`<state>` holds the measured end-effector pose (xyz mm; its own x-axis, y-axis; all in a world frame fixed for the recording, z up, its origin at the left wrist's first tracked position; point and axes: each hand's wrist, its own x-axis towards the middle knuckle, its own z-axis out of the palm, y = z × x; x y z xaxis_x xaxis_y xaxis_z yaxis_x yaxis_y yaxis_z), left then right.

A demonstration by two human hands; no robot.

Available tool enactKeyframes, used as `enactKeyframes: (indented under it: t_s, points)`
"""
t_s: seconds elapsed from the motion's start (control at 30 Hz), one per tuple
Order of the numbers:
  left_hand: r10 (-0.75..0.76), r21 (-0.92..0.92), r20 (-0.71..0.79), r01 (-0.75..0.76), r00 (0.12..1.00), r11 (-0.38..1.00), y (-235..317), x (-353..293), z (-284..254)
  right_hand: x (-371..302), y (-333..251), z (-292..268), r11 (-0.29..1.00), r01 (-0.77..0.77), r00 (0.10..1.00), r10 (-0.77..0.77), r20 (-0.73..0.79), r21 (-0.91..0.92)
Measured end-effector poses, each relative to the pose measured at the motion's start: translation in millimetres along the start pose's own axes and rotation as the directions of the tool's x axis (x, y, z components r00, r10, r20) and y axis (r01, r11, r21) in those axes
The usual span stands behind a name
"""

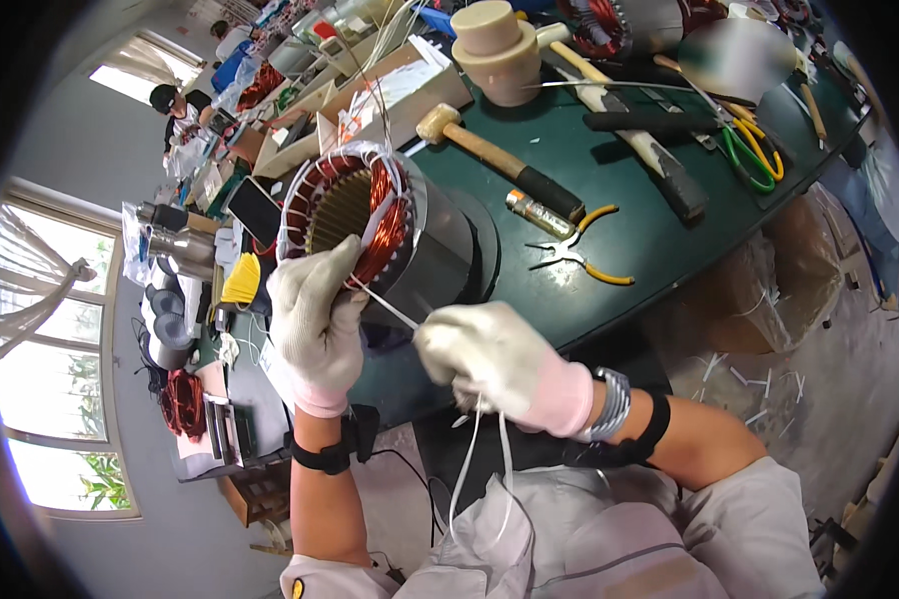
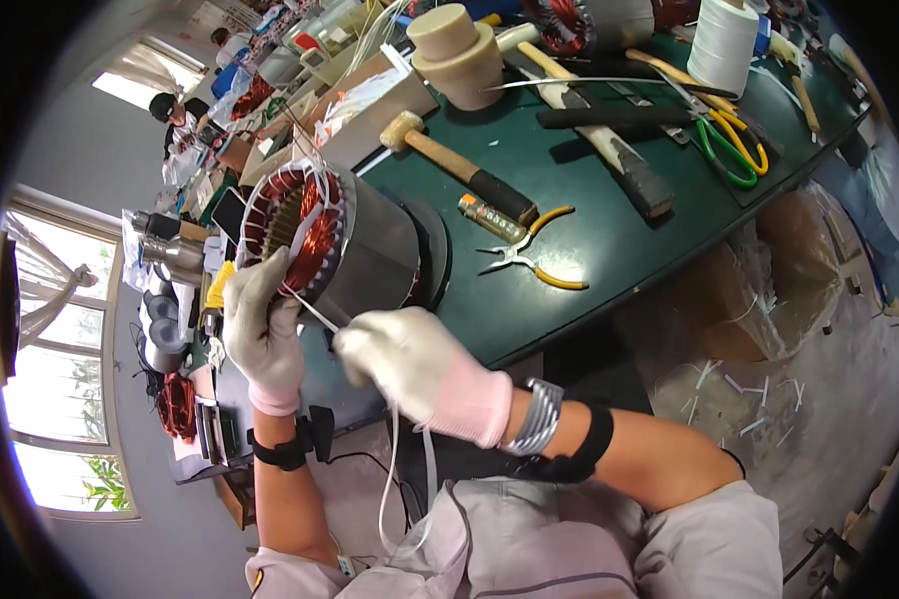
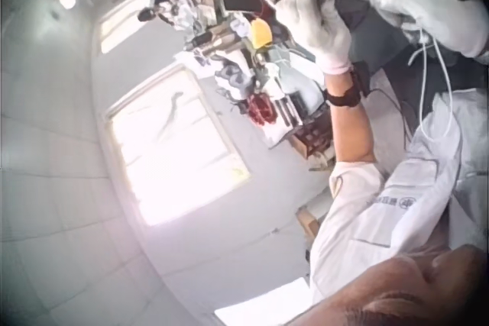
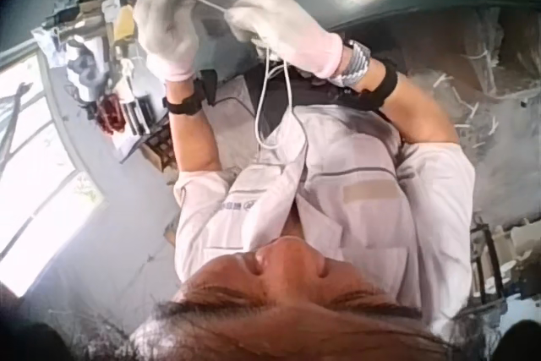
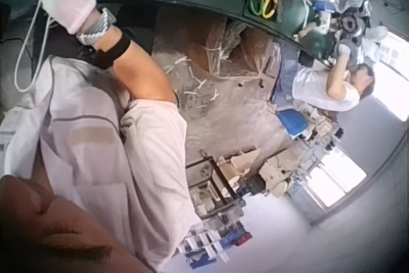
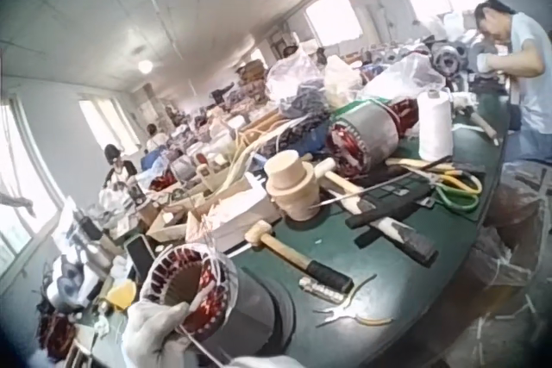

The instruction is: The person threads wire through the stator of a motor, uses pliers to pull and cut the wire, and taps the components into place using a mallet.

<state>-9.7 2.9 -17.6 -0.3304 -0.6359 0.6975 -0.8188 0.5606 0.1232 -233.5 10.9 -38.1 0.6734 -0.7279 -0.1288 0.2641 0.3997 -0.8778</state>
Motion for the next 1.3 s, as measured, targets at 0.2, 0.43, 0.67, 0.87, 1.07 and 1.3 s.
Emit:
enactKeyframes:
  t_s: [0.2,0.43,0.67,0.87,1.07,1.3]
  points:
    - [-0.108,-0.074,0.094,0.115,0.990,0.991,3.9,5.3,-16.6,1.5,10.9,-8.2,0.718,0.403,0.893,-0.445,0.072,-0.568]
    - [-0.097,-0.115,0.107,0.109,0.989,0.987,7.0,8.4,-12.5,-23.7,-32.0,-22.3,0.015,0.554,0.572,-0.733,0.368,-0.832]
    - [-0.038,-0.047,0.084,0.042,0.996,0.998,4.8,2.9,-11.9,62.9,-29.4,-41.9,0.087,0.663,0.442,-0.847,0.296,-0.743]
    - [-0.043,-0.079,0.103,0.051,0.994,0.996,0.2,2.9,-10.3,68.7,-13.3,-49.4,-0.115,0.541,0.423,-0.819,0.387,-0.833]
    - [-0.068,-0.101,0.209,0.091,0.976,0.991,4.0,13.9,-24.6,44.2,-41.5,-37.1,-0.121,0.546,0.434,-0.806,0.403,-0.829]
    - [-0.227,-0.210,0.151,0.256,0.962,0.944,5.4,3.4,-21.1,-46.5,-21.5,-52.0,0.211,0.522,0.594,-0.785,0.175,-0.826]
